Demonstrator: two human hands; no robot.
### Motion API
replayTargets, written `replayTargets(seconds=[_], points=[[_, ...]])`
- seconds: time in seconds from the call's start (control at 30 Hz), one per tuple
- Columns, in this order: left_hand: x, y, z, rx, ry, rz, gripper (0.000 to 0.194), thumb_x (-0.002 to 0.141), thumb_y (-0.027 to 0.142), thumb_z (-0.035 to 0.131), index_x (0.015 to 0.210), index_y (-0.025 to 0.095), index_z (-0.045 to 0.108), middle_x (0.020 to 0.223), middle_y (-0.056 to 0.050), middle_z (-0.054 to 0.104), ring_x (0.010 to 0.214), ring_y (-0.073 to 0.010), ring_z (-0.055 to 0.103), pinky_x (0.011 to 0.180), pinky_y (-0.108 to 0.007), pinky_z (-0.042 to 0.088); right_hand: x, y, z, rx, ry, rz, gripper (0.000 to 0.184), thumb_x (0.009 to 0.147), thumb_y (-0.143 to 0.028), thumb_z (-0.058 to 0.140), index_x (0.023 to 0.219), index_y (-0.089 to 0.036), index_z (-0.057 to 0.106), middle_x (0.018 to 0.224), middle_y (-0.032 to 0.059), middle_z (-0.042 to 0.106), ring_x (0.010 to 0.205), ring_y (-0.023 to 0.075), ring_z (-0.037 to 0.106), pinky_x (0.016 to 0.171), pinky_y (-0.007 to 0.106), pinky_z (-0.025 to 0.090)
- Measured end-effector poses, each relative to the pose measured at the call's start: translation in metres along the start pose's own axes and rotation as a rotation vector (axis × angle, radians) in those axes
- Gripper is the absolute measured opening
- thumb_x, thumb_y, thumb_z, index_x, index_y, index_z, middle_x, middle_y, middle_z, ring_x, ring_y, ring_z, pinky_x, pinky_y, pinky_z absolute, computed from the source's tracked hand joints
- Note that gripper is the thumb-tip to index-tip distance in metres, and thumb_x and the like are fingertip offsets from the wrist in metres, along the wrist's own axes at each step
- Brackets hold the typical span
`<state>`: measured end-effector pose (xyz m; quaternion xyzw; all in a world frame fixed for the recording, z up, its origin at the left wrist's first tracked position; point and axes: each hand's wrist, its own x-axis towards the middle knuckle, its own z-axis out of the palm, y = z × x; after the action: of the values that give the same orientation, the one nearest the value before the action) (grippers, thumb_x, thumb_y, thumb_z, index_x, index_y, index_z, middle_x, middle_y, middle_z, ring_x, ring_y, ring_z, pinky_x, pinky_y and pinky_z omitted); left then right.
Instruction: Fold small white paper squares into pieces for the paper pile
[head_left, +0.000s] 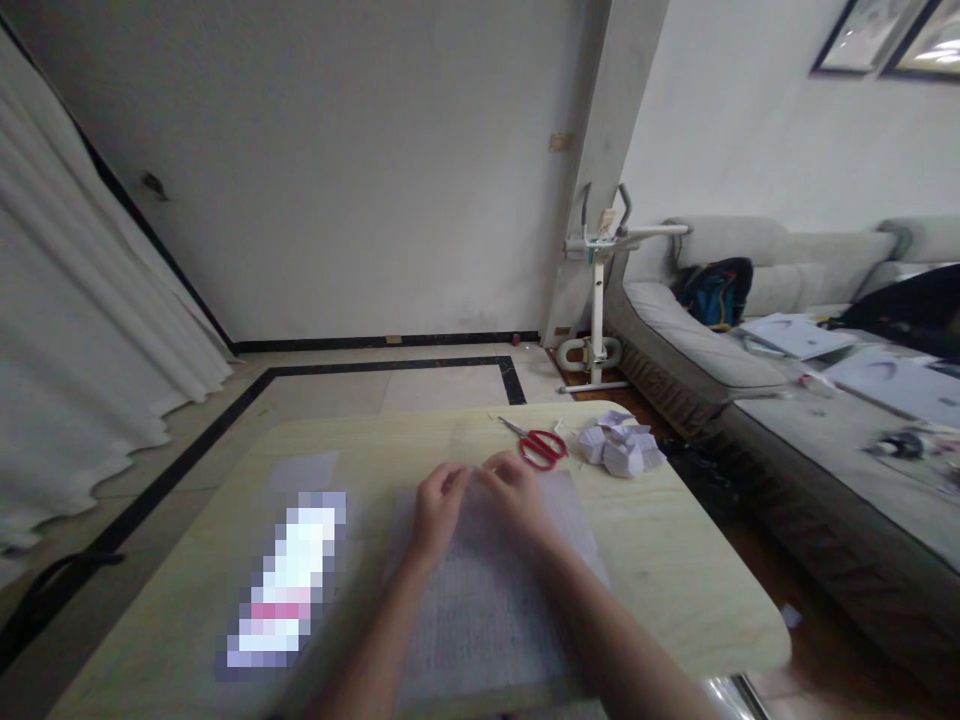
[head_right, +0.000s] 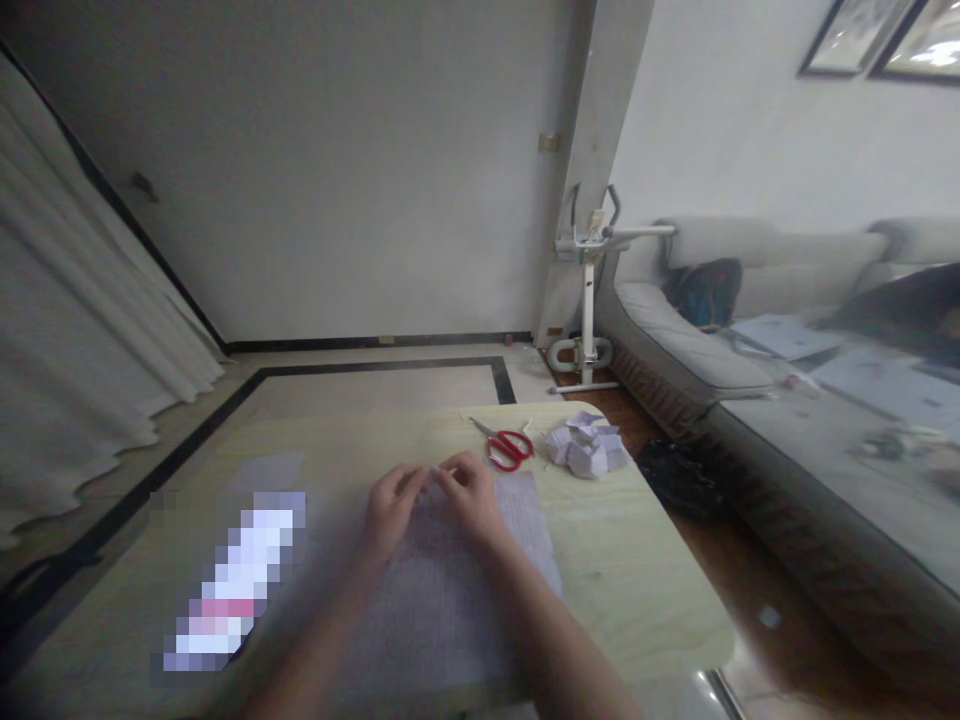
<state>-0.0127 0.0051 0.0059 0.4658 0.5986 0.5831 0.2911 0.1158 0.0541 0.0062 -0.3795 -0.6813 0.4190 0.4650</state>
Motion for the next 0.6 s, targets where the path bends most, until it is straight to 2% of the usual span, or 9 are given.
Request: replayTargets(seconds=[0.43, 0.6], points=[[-0.003, 0.001, 0.011, -0.234, 0.112, -0.162, 0.031, 0.071, 0.042, 0.066, 0.08, 0.012, 0.068, 0.066, -0.002, 0.063, 0.059, -0.0133, 0.055, 0.056, -0.022, 0.043, -0.001, -0.001, 0.004, 0.078, 0.091, 0.019, 0.015, 0.076, -0.03, 0.063, 0.068, -0.017, 0.061, 0.067, 0.001, 0.058, 0.065, 0.015, 0.054, 0.06, 0.025, 0.041], [-0.002, -0.002, 0.01, -0.351, 0.166, -0.206, 0.033, 0.071, 0.042, 0.066, 0.084, 0.012, 0.067, 0.073, -0.004, 0.064, 0.065, -0.0131, 0.058, 0.057, -0.021, 0.044, -0.002, 0.004, 0.005, 0.075, 0.106, 0.06, 0.014, 0.077, -0.031, 0.061, 0.072, -0.017, 0.062, 0.069, 0.0013, 0.058, 0.064, 0.0148, 0.053, 0.06, 0.025, 0.041]])
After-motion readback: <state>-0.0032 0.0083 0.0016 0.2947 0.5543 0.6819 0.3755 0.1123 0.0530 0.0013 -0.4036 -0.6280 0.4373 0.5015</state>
